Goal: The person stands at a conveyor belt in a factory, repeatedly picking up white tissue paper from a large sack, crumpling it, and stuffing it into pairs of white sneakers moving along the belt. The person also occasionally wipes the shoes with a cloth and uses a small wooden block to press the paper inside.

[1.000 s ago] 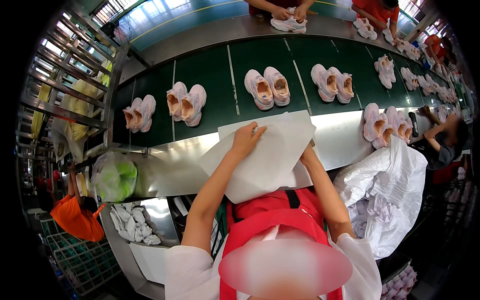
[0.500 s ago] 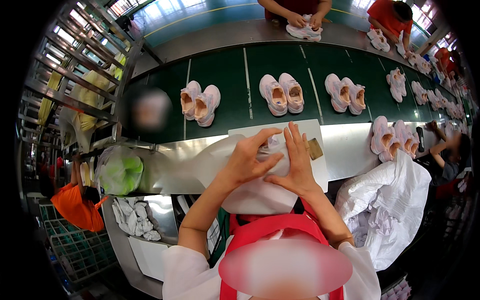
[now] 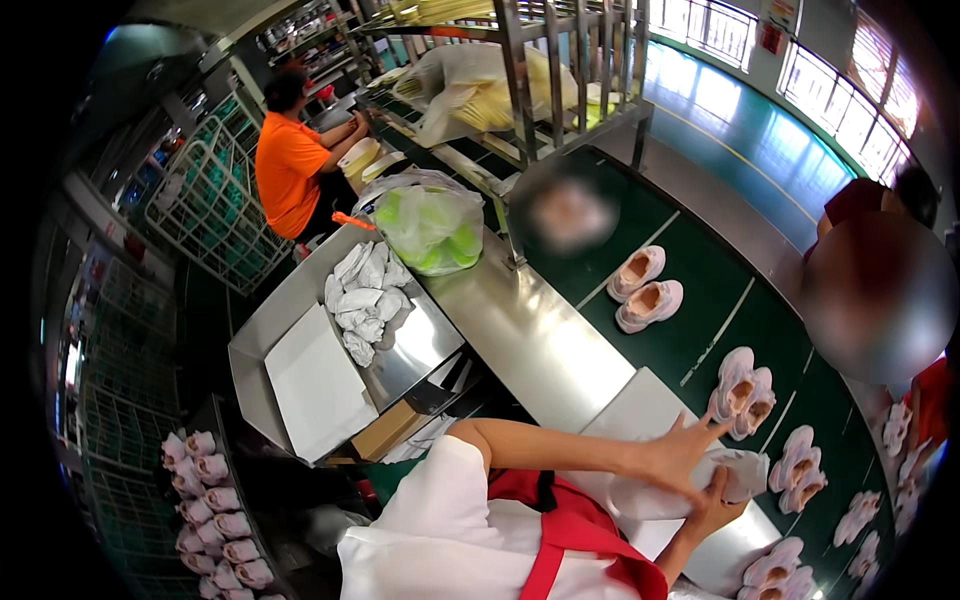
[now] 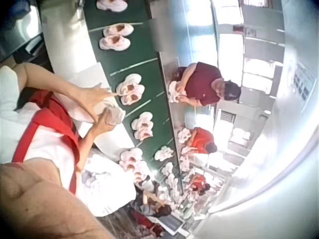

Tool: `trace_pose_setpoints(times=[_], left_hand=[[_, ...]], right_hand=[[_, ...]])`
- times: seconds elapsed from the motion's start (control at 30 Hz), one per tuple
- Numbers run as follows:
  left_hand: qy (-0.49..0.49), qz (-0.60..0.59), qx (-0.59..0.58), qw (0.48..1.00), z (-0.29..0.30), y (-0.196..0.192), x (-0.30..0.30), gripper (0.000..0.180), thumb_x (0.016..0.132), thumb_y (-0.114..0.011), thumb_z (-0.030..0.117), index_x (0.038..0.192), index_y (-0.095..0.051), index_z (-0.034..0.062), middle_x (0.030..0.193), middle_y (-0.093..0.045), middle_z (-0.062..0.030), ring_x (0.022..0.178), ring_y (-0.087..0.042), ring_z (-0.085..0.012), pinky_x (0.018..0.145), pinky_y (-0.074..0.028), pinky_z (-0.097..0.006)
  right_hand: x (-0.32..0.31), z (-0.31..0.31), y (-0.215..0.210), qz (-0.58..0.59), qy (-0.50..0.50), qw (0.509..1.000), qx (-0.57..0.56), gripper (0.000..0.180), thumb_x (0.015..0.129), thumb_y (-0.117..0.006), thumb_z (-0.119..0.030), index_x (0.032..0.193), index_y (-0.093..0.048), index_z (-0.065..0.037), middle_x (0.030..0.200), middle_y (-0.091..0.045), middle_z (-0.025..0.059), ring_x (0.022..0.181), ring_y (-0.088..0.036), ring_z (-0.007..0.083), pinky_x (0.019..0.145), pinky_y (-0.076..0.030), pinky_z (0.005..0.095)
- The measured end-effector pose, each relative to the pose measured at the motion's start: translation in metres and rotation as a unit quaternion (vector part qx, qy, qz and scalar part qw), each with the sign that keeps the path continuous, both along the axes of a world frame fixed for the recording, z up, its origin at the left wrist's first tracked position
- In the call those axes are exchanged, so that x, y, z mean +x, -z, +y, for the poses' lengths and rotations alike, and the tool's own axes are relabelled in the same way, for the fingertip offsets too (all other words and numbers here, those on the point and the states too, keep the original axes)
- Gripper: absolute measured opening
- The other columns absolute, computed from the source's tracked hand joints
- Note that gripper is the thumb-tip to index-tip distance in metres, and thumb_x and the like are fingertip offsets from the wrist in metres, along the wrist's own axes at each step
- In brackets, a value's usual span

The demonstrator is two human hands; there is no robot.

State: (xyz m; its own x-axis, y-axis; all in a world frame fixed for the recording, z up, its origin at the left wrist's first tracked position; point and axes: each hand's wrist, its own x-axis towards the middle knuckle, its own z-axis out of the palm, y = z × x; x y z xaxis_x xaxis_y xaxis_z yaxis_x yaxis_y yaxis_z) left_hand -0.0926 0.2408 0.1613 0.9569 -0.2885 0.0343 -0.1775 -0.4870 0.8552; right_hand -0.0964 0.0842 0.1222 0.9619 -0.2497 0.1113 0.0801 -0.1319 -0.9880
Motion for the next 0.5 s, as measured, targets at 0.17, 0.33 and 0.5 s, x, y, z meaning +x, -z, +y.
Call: trace_pose_setpoints(times=[0.17,0.33,0.5], left_hand=[[0.174,0.120,-0.101,0.972,0.010,0.054,0.013,0.095,0.061,-0.081,0.034,0.136,-0.031,0.0064,0.128,-0.052,-0.0151,0.114,-0.052,-0.0368,0.102,-0.019,-0.063],[-0.028,-0.126,-0.039,0.991,0.020,0.069,0.022,0.109,0.061,-0.081,0.045,0.144,-0.021,0.0089,0.144,-0.033,-0.0165,0.131,-0.032,-0.0369,0.105,-0.021,-0.058],[0.179,0.493,-0.647,0.553,0.015,0.059,0.028,0.087,0.081,-0.036,0.077,0.137,-0.041,0.0111,0.131,-0.051,-0.0090,0.116,-0.051,-0.0258,0.098,-0.041,-0.038]], right_hand=[[0.002,0.001,-0.022,0.068,-0.099,0.983,0.140,0.041,0.078,-0.069,-0.013,0.113,-0.054,0.003,0.102,-0.061,0.0109,0.092,-0.059,0.0202,0.083,-0.048,0.0313],[0.000,-0.022,-0.019,0.026,-0.060,0.998,-0.020,0.038,0.076,-0.069,-0.012,0.109,-0.055,0.001,0.099,-0.060,0.0109,0.089,-0.059,0.0203,0.080,-0.048,0.0322],[-0.018,0.021,-0.068,-0.456,-0.297,0.791,-0.280,0.016,0.062,-0.065,-0.007,0.078,-0.064,-0.005,0.061,-0.052,0.0062,0.062,-0.054,0.0274,0.057,-0.044,0.0365]])
